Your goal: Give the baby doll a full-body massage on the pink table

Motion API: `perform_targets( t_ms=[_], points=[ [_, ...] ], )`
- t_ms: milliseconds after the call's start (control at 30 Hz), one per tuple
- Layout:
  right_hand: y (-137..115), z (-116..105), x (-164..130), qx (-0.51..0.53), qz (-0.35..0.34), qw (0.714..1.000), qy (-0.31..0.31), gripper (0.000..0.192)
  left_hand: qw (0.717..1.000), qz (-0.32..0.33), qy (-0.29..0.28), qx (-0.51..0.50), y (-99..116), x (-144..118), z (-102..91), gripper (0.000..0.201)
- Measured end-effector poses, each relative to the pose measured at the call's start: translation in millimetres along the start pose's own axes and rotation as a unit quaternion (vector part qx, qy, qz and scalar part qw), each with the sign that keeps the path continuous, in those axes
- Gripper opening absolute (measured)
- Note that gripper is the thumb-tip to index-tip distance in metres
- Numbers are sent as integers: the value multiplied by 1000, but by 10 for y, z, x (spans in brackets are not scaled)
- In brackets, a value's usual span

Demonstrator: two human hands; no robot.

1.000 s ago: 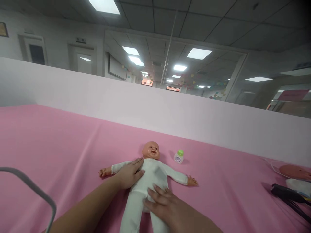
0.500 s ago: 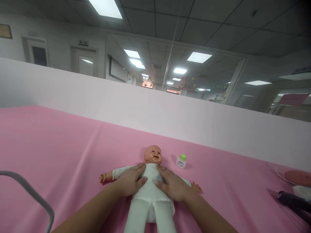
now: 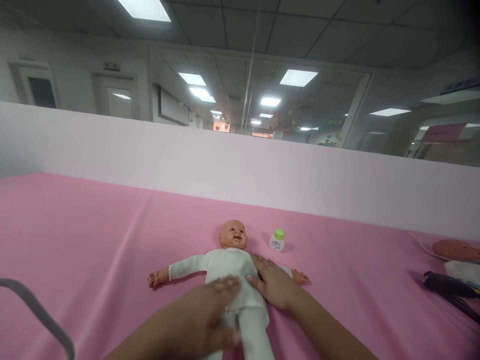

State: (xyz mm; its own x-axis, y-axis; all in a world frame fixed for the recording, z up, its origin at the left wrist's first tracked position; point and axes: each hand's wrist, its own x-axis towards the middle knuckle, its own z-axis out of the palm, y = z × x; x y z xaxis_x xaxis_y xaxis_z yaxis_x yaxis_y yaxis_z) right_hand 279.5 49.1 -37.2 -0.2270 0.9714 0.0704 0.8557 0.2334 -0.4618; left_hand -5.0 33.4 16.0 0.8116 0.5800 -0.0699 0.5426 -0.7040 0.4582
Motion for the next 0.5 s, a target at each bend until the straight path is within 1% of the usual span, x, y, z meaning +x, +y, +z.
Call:
perform_targets(
  t_ms=[67,133,167,233,333,400,500],
  points=[
    [6,-7,-3,-8,8,1000,-1,79,998,45,-43,-21,140,-100,7,88],
    [2,-14,-6,-12,12,1000,-2,81,996,63,-58,-29,197,-103,27,90],
    [-1,-16,-6,-14,12,1000,-3,82,996,65,-56,-28,197,-68,38,91],
    [-6,-16,-1,-20,12,1000,-4,81,997,73,-31,-24,153,57,54,93],
    [0,-2,11,-38,11,999,-8,83,995,95,11,-13,15,310,51,89],
    [11,14,18,-43,12,999,-10,84,996,83,28,-1,-102,469,39,84],
    [22,35,19,-36,17,999,-11,84,996,46,79,3,-281,638,36,78]
  ],
)
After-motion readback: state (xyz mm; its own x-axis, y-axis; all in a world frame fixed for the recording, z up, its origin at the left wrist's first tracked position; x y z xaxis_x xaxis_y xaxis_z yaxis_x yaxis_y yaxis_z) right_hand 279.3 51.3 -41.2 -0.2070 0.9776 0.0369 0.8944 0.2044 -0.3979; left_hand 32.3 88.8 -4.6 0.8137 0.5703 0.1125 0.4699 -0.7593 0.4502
